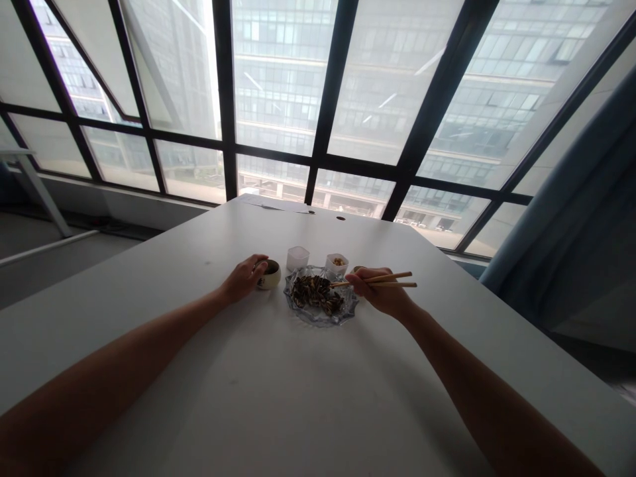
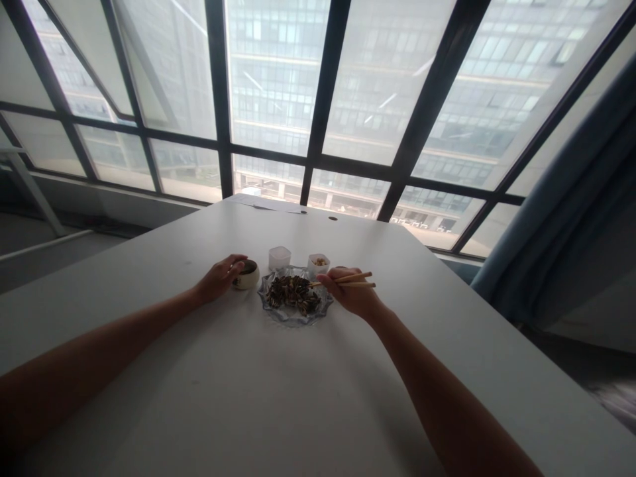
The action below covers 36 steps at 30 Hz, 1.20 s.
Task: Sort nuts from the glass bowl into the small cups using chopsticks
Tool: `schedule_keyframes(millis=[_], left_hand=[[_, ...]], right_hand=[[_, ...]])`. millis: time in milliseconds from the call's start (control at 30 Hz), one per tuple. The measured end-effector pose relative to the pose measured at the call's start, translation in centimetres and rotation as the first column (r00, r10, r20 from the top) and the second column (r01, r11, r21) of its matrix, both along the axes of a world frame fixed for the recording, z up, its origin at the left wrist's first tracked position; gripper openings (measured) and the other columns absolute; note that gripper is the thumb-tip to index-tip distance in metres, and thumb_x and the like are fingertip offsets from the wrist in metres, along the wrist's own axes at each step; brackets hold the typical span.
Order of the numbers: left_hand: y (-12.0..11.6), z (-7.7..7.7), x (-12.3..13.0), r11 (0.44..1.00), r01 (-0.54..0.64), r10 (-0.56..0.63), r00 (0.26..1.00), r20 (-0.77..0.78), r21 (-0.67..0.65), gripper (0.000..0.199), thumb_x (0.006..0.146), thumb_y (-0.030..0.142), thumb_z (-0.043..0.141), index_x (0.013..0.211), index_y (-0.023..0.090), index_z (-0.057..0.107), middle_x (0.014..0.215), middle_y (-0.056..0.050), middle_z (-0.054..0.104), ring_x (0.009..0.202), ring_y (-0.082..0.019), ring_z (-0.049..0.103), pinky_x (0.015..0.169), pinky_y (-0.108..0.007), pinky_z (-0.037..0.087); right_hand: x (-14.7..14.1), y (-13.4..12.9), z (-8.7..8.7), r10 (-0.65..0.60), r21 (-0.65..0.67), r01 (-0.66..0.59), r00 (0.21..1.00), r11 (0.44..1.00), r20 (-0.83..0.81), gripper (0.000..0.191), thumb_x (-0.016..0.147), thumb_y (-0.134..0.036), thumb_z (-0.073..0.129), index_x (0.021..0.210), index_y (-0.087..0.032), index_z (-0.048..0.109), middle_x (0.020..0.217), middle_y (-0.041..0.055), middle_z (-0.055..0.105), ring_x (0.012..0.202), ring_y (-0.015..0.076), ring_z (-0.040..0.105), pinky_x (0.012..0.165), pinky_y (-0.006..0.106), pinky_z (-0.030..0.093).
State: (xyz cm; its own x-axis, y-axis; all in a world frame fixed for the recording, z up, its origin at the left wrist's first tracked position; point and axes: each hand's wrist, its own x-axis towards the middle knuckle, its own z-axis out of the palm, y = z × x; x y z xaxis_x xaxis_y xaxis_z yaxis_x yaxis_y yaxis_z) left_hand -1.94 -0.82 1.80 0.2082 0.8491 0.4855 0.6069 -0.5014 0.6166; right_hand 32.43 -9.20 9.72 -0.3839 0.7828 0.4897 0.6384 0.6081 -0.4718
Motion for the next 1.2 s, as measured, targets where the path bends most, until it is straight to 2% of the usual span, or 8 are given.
schedule_keyframes(millis=[133, 233, 333, 433, 533, 667, 867, 1200], left_hand=[[0.1, 0.0, 0.0, 1.0, 0.001, -0.001, 1.0, -0.007, 0.002, 0.054, 0.093, 0.053, 0.036, 0.12, 0.014, 0.062, 0.116, -0.015, 0.072, 0.103, -0.028, 0.069, 0.093, -0.042, 0.054], [0.1, -0.1, -0.1, 1.0, 0.0, 0.0, 1.0, -0.009, -0.003, 0.054, 0.093, 0.053, 0.036, 0.121, 0.014, 0.062, 0.115, -0.015, 0.072, 0.104, -0.028, 0.069, 0.093, -0.042, 0.054], [0.2, -0.2, -0.1, 1.0, 0.002, -0.002, 1.0, -0.007, -0.002, 0.054, 0.093, 0.053, 0.036, 0.121, 0.014, 0.061, 0.114, -0.014, 0.072, 0.104, -0.028, 0.068, 0.093, -0.042, 0.054], [0.2, -0.3, -0.1, 1.0, 0.007, -0.007, 1.0, -0.003, 0.001, 0.054, 0.093, 0.053, 0.036, 0.121, 0.015, 0.062, 0.113, -0.014, 0.072, 0.104, -0.028, 0.069, 0.092, -0.042, 0.054], [0.2, -0.3, -0.1, 1.0, 0.013, -0.013, 1.0, 0.008, -0.006, 0.053, 0.093, 0.054, 0.037, 0.12, 0.016, 0.062, 0.111, -0.013, 0.073, 0.103, -0.027, 0.069, 0.09, -0.041, 0.055], [0.1, -0.2, -0.1, 1.0, 0.01, -0.009, 1.0, 0.023, -0.029, 0.054, 0.093, 0.054, 0.037, 0.121, 0.015, 0.062, 0.11, -0.013, 0.073, 0.101, -0.027, 0.07, 0.086, -0.04, 0.057], [-0.1, 0.0, -0.1, 0.999, 0.005, -0.005, 1.0, 0.003, -0.038, 0.056, 0.093, 0.055, 0.035, 0.122, 0.014, 0.061, 0.111, -0.014, 0.073, 0.1, -0.027, 0.069, 0.086, -0.04, 0.056], [-0.1, 0.1, -0.2, 1.0, -0.002, 0.002, 1.0, -0.015, -0.013, 0.056, 0.093, 0.055, 0.035, 0.121, 0.014, 0.061, 0.111, -0.015, 0.074, 0.101, -0.028, 0.07, 0.088, -0.041, 0.055]], right_hand=[[-0.1, 0.0, -0.1, 0.012, -0.03, -0.013, 0.999, 0.999, -0.032, 0.056, 0.094, -0.064, 0.05, 0.06, -0.021, 0.056, 0.054, 0.0033, 0.062, 0.047, 0.0132, 0.054, 0.05, 0.026, 0.045], [0.0, 0.4, -0.2, -0.09, -0.089, 0.072, 0.973, 0.993, -0.212, 0.057, 0.089, -0.069, 0.054, 0.063, -0.02, 0.062, 0.051, 0.0035, 0.062, 0.044, 0.0141, 0.057, 0.045, 0.026, 0.046], [0.3, 1.1, 0.1, -0.29, -0.195, 0.222, 0.834, 0.955, -0.469, 0.061, 0.078, -0.076, 0.061, 0.066, -0.017, 0.066, 0.047, 0.0043, 0.062, 0.037, 0.0148, 0.055, 0.039, 0.026, 0.046], [1.1, 1.3, 0.8, -0.368, -0.224, 0.291, 0.733, 0.93, -0.572, 0.064, 0.075, -0.079, 0.061, 0.063, -0.017, 0.065, 0.045, 0.0056, 0.062, 0.034, 0.0152, 0.054, 0.035, 0.027, 0.046], [2.2, 0.8, 1.6, -0.338, -0.007, 0.385, 0.802, 0.923, -0.492, 0.062, 0.083, -0.075, 0.056, 0.065, -0.017, 0.066, 0.047, 0.0049, 0.063, 0.037, 0.0149, 0.057, 0.039, 0.027, 0.048], [3.7, 0.2, 2.1, -0.378, 0.263, 0.449, 0.882, 0.854, -0.281, 0.06, 0.094, -0.068, 0.044, 0.069, -0.019, 0.066, 0.05, 0.004, 0.063, 0.043, 0.0156, 0.061, 0.047, 0.027, 0.05], [4.9, 1.2, 2.1, -0.509, 0.132, 0.503, 0.861, 0.854, 0.012, 0.063, 0.091, -0.073, 0.044, 0.064, -0.02, 0.065, 0.051, 0.0054, 0.065, 0.049, 0.0187, 0.065, 0.047, 0.026, 0.047], [5.2, 1.1, 2.6, -0.509, 0.04, 0.51, 0.86, 0.859, -0.042, 0.057, 0.091, -0.068, 0.05, 0.066, -0.02, 0.068, 0.052, 0.0055, 0.067, 0.046, 0.0183, 0.064, 0.045, 0.027, 0.047]])
